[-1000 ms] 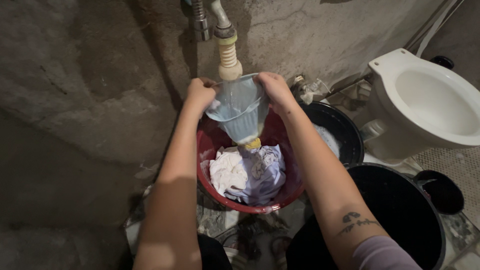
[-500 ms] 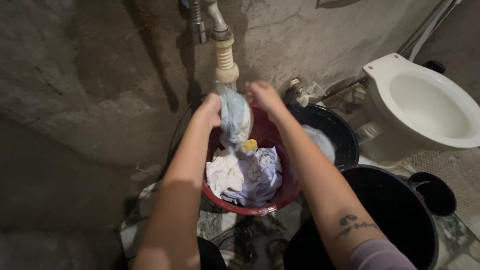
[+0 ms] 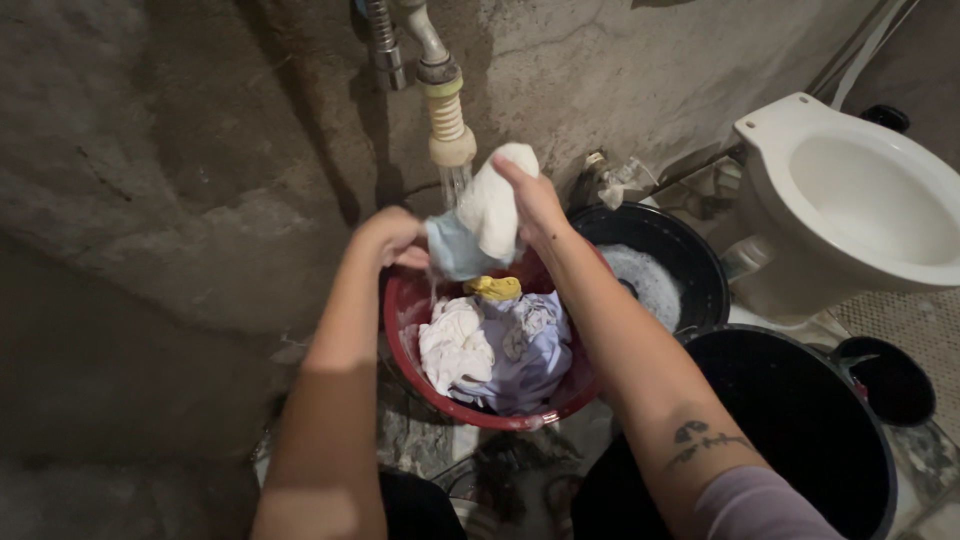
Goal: The person hand-washes several pieces of clothing in a red basin under a running tap. They rinse and wring out a light purple shirt, a white shirt, a black garment, and a white cloth, then transfer them to a black basin. The person also rinses a yellow cloth and a small blue item.
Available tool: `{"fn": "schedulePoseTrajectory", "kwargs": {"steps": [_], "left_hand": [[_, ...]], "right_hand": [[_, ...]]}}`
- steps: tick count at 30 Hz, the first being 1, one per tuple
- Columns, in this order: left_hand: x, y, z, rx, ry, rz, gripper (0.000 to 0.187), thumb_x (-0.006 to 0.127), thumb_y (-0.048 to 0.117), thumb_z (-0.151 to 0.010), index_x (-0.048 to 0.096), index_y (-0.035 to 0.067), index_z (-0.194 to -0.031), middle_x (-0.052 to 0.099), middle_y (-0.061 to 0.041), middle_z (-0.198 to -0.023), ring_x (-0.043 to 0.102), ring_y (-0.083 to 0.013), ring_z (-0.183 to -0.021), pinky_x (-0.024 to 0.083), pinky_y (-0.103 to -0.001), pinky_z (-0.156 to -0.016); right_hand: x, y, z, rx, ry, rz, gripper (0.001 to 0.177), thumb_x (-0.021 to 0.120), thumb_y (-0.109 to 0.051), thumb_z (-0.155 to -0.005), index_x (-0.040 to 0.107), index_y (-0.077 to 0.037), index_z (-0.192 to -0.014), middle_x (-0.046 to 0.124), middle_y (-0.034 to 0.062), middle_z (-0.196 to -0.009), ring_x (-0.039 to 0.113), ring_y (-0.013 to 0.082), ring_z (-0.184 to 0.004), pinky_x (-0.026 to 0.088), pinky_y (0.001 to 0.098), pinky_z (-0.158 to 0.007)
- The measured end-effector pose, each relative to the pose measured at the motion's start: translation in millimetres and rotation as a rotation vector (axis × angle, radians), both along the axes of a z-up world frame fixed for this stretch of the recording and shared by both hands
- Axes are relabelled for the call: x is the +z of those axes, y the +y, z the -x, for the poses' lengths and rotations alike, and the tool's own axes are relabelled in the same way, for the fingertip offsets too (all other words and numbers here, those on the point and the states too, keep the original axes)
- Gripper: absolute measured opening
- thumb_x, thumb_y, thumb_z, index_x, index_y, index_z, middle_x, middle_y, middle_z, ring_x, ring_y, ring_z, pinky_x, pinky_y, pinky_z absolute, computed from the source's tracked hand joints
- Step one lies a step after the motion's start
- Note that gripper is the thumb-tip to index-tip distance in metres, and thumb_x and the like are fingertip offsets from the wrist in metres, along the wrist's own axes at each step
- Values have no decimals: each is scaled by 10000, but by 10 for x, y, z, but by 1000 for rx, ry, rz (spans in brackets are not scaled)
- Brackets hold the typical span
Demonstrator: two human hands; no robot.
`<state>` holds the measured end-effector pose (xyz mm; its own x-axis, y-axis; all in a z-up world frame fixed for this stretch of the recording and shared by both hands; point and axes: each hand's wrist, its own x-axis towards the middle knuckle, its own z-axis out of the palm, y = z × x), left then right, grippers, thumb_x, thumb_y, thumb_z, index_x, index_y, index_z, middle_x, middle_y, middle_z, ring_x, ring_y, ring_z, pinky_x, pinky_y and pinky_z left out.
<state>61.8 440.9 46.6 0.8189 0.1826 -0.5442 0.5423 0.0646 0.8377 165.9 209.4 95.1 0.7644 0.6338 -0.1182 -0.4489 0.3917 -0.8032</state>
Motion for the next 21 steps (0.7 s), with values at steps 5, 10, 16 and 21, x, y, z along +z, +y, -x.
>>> {"fn": "schedulePoseTrajectory", "kwargs": {"steps": [5, 10, 16, 21], "left_hand": [[346, -355, 122, 218, 160, 718, 782, 344, 536, -983, 301, -46, -1504, 431, -297, -1483, 493, -599, -1328, 451, -673, -1022], [274, -989, 65, 315, -166, 830, 742, 359, 696, -915, 483, 180, -1433, 574, -140, -1385, 522, -394, -1321, 416, -615, -1048], [-694, -871, -645, 333, -656, 1066, 526, 446, 551, -1030, 523, 140, -1349, 619, -129, -1272, 612, -304, -1164, 505, -440, -991], [-982, -1001, -763, 493, -728, 943, 458, 441, 429, -1037, 558, 86, -1316, 655, -123, -1250, 660, -274, -1129, 537, -398, -972]], "right_hand": [[225, 75, 206, -124, -392, 262, 393, 769, -273, -839, 729, 30, -1087, 748, 135, -957, 723, 226, -788, 590, 360, -685], [258, 291, 609, 94, -636, 281, 387, 803, -247, -813, 711, 1, -1096, 734, 73, -987, 681, 159, -886, 545, 300, -804], [342, 334, 919, -320, -872, 223, 410, 760, -220, -797, 663, -16, -1140, 731, 90, -984, 690, 198, -904, 557, 340, -842], [404, 261, 930, -394, -856, 469, 372, 743, -254, -749, 733, -66, -1069, 769, 109, -885, 744, 201, -801, 567, 349, -773]]}}
